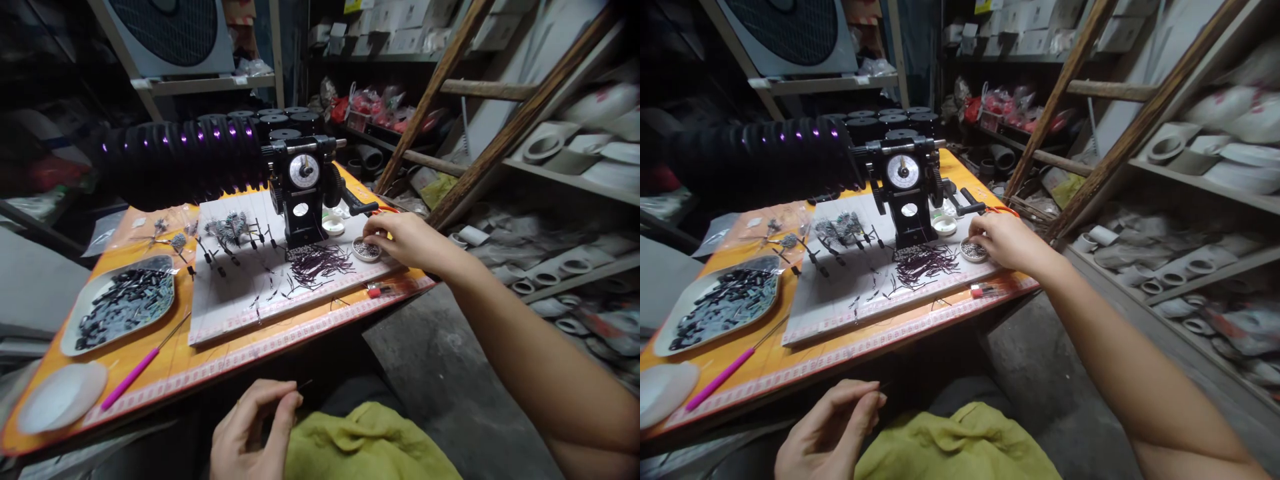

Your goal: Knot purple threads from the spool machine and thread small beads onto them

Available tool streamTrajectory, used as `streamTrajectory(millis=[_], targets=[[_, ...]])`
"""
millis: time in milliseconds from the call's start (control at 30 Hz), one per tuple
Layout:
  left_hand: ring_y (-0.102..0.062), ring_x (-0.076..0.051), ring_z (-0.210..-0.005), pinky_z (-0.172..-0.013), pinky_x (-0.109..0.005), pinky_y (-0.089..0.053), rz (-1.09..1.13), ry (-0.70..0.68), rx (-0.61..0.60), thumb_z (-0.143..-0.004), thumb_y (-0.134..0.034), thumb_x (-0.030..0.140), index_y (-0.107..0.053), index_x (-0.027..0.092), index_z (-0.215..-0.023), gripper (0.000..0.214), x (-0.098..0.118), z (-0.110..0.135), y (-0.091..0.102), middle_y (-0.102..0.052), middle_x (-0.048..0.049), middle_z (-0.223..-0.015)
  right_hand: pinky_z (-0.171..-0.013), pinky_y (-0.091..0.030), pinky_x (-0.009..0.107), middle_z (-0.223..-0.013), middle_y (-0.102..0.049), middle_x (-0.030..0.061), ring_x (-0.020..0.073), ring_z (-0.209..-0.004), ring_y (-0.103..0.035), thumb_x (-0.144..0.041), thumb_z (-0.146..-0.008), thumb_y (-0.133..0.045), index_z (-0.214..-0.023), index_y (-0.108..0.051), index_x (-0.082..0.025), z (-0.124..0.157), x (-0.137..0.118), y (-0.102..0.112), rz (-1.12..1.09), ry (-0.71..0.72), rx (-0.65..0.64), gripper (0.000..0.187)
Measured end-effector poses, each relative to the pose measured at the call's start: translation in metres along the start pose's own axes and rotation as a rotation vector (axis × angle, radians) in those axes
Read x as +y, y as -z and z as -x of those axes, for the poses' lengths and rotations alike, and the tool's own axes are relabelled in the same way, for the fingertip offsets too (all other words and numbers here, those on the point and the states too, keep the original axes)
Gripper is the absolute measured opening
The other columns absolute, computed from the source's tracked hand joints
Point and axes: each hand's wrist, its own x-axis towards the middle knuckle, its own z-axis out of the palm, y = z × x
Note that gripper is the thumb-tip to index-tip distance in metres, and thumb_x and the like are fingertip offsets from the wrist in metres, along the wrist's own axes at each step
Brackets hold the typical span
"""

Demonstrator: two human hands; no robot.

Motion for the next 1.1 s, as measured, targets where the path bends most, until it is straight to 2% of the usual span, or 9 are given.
streamTrajectory(millis=[267, 433, 500, 600, 733, 833, 900, 1000, 1100], targets=[[-0.065, -0.012, -0.058, -0.059, -0.019, -0.057, 0.046, 0.033, -0.026, -0.077, -0.079, 0.039, -0.077, 0.021, -0.076, 0.018, 0.0, 0.001, -0.002, -0.069, -0.0006, -0.07, -0.079, -0.052, 0.037, -0.091, -0.08, 0.0079, 0.0266, -0.086, -0.073, -0.017, -0.085, -0.061, -0.088, -0.079, -0.02, 0.015, -0.004, -0.002, -0.161, -0.074, 0.177, 0.018], [-0.062, -0.011, -0.055, -0.054, -0.018, -0.055, 0.114, 0.103, 0.012, -0.074, -0.082, 0.04, -0.077, 0.02, -0.074, 0.02, 0.005, 0.001, -0.006, -0.068, -0.0003, -0.067, -0.065, -0.059, 0.031, -0.09, -0.079, 0.0078, 0.0219, -0.075, -0.074, -0.032, -0.09, -0.064, -0.097, -0.075, -0.018, 0.053, -0.05, -0.003, -0.39, -0.165, 0.353, 0.019], [-0.061, -0.01, -0.054, -0.053, -0.018, -0.053, 0.145, 0.145, 0.02, -0.074, -0.082, 0.038, -0.076, 0.02, -0.073, 0.019, 0.008, 0.002, -0.008, -0.067, 0.0, -0.067, -0.058, -0.059, 0.027, -0.084, -0.078, 0.0055, 0.0193, -0.067, -0.073, -0.036, -0.086, -0.072, -0.093, -0.074, -0.02, 0.072, -0.075, -0.01, -0.646, -0.235, 0.356, 0.018], [-0.06, -0.01, -0.054, -0.052, -0.018, -0.051, 0.179, 0.182, 0.023, -0.075, -0.081, 0.036, -0.075, 0.019, -0.074, 0.019, 0.013, 0.003, -0.01, -0.067, -0.0001, -0.067, -0.06, -0.06, 0.024, -0.081, -0.077, 0.0033, 0.0179, -0.069, -0.073, -0.031, -0.077, -0.081, -0.083, -0.074, -0.023, 0.095, -0.11, -0.024, -0.982, -0.295, 0.299, 0.012], [-0.059, -0.009, -0.054, -0.051, -0.017, -0.049, 0.235, 0.217, 0.015, -0.076, -0.081, 0.036, -0.075, 0.019, -0.074, 0.018, 0.017, 0.005, -0.009, -0.067, 0.0001, -0.066, -0.064, -0.061, 0.023, -0.083, -0.075, 0.0031, 0.0168, -0.072, -0.071, -0.025, -0.082, -0.076, -0.095, -0.075, -0.025, 0.109, -0.141, -0.037, -1.097, -0.266, 0.152, 0.013], [-0.06, -0.009, -0.055, -0.052, -0.016, -0.049, 0.245, 0.237, 0.014, -0.076, -0.081, 0.034, -0.076, 0.018, -0.075, 0.016, 0.017, 0.007, -0.007, -0.067, 0.0, -0.067, -0.065, -0.058, 0.022, -0.085, -0.069, 0.0029, 0.0152, -0.076, -0.068, -0.02, -0.089, -0.065, -0.109, -0.074, -0.029, 0.11, -0.154, -0.041, -1.053, -0.18, 0.073, 0.024], [-0.06, -0.009, -0.056, -0.053, -0.016, -0.05, 0.247, 0.238, 0.011, -0.077, -0.08, 0.033, -0.075, 0.018, -0.075, 0.016, 0.015, 0.008, -0.006, -0.067, -0.0001, -0.067, -0.061, -0.056, 0.021, -0.081, -0.063, 0.0026, 0.0141, -0.073, -0.064, -0.019, -0.092, -0.06, -0.101, -0.077, -0.029, 0.111, -0.16, -0.042, -1.054, -0.147, 0.034, 0.021], [-0.06, -0.008, -0.056, -0.053, -0.016, -0.049, 0.253, 0.244, 0.013, -0.078, -0.08, 0.033, -0.075, 0.018, -0.075, 0.016, 0.014, 0.009, -0.004, -0.067, 0.0002, -0.068, -0.055, -0.053, 0.02, -0.082, -0.06, 0.0026, 0.0123, -0.066, -0.061, -0.025, -0.093, -0.059, -0.09, -0.075, -0.025, 0.112, -0.167, -0.046, -1.202, -0.223, -0.029, 0.016], [-0.059, -0.007, -0.056, -0.053, -0.014, -0.048, 0.282, 0.264, 0.022, -0.078, -0.08, 0.035, -0.075, 0.019, -0.075, 0.017, 0.015, 0.008, -0.003, -0.068, 0.0011, -0.068, -0.053, -0.051, 0.02, -0.088, -0.059, 0.0023, 0.0111, -0.063, -0.058, -0.032, -0.093, -0.061, -0.106, -0.072, -0.027, 0.113, -0.17, -0.049, -1.33, -0.33, -0.088, 0.018]])
